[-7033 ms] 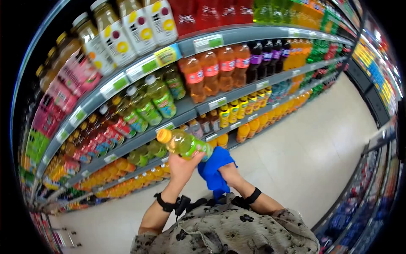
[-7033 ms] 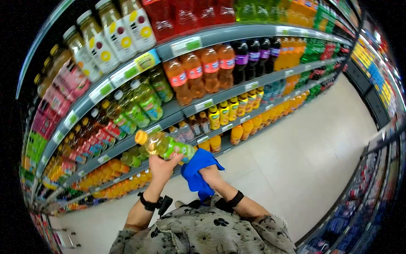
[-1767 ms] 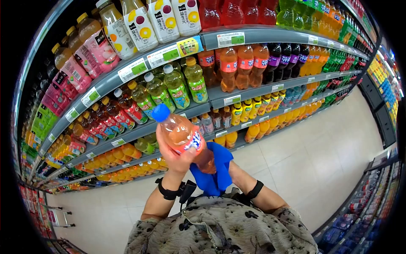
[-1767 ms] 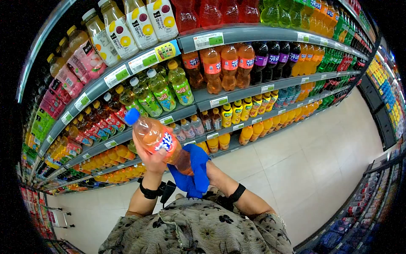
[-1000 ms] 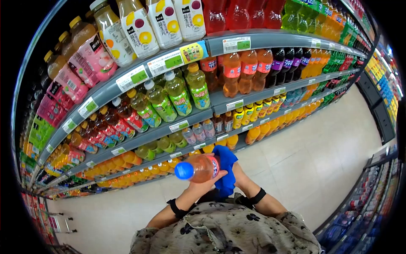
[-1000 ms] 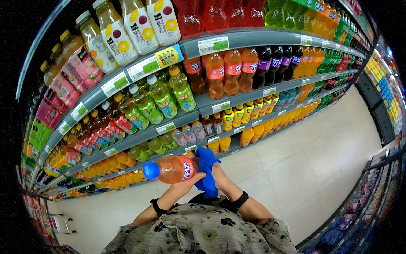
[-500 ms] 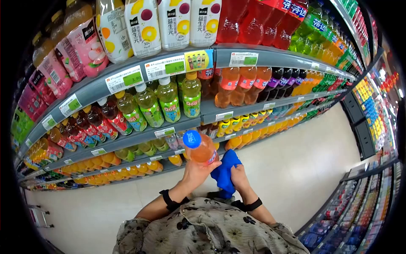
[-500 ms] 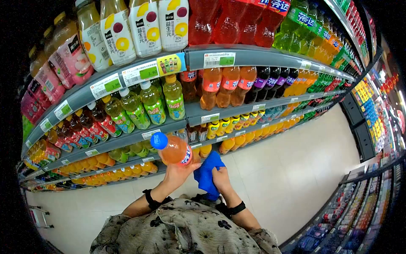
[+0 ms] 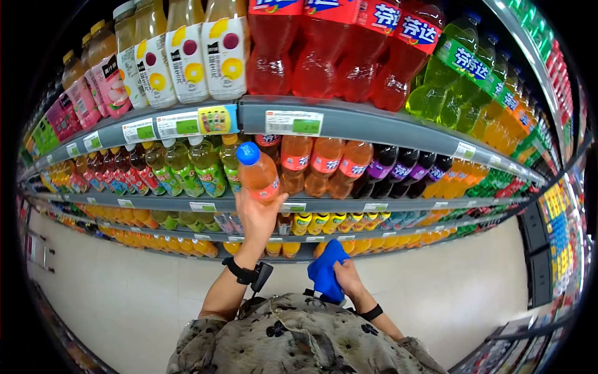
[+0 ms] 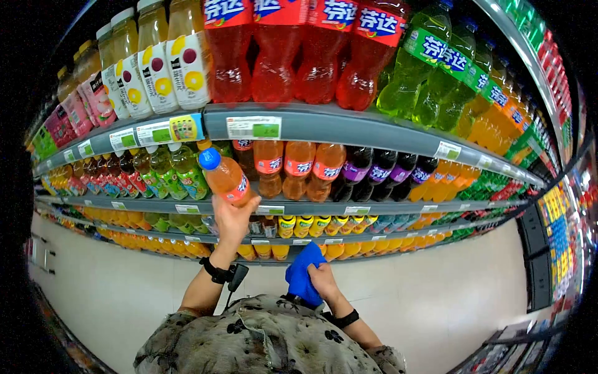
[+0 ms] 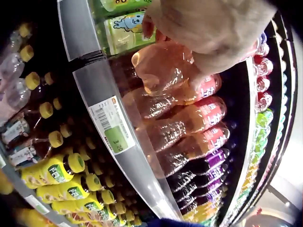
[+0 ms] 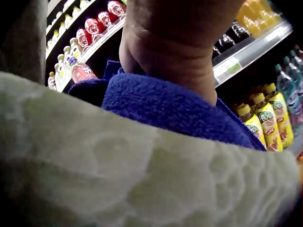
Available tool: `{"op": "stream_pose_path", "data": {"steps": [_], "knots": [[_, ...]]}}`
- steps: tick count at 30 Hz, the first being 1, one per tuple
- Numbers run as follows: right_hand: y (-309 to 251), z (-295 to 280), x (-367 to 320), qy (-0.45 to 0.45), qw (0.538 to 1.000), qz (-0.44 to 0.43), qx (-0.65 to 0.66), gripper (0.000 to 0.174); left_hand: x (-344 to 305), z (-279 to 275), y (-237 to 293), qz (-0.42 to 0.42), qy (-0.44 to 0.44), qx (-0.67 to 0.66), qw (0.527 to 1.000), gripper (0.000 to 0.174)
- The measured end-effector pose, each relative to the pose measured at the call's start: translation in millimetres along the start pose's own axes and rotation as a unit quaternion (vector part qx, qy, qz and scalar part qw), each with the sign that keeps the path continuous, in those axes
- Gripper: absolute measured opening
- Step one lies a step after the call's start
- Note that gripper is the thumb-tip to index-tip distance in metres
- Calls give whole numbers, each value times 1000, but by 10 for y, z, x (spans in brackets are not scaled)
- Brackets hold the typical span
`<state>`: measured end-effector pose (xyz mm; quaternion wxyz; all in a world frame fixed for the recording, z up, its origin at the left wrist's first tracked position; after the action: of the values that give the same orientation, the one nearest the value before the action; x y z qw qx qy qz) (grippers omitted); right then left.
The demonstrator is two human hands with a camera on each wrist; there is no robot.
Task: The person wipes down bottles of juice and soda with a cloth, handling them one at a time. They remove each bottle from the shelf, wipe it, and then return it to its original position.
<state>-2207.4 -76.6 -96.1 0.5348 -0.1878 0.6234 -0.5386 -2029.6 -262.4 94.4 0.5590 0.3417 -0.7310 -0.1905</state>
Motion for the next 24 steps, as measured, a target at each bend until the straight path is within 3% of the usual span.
{"op": "stream_pose_path", "data": {"steps": [3, 8, 15, 18, 24], "knots": [[6, -242, 3, -16, 999, 1, 45, 16, 20, -40, 11, -11, 74, 117, 990, 58], [159, -489, 231, -30, 999, 21, 10, 18, 56, 54, -148, -58, 104, 123, 985, 61], [-2, -525, 333, -12, 999, 35, -10, 20, 48, 221, -261, -96, 64, 175, 978, 67], [-55, -464, 321, -18, 999, 28, -10, 20, 31, 232, -307, -69, 57, 177, 980, 73], [-95, -428, 319, -35, 999, 23, 13, 20, 54, 139, -199, -89, 79, 229, 966, 81]]}}
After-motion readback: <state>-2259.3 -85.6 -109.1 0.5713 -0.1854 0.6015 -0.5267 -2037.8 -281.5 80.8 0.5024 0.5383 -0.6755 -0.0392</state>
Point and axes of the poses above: each hand's wrist, its own x-axis towards the middle knuckle, its own z-axis out of the palm, y = z × x, the point moved 10 cm from there along x, towards the middle knuckle, and after that the axes turned 8 degrees about z, right-handed, at the moved point
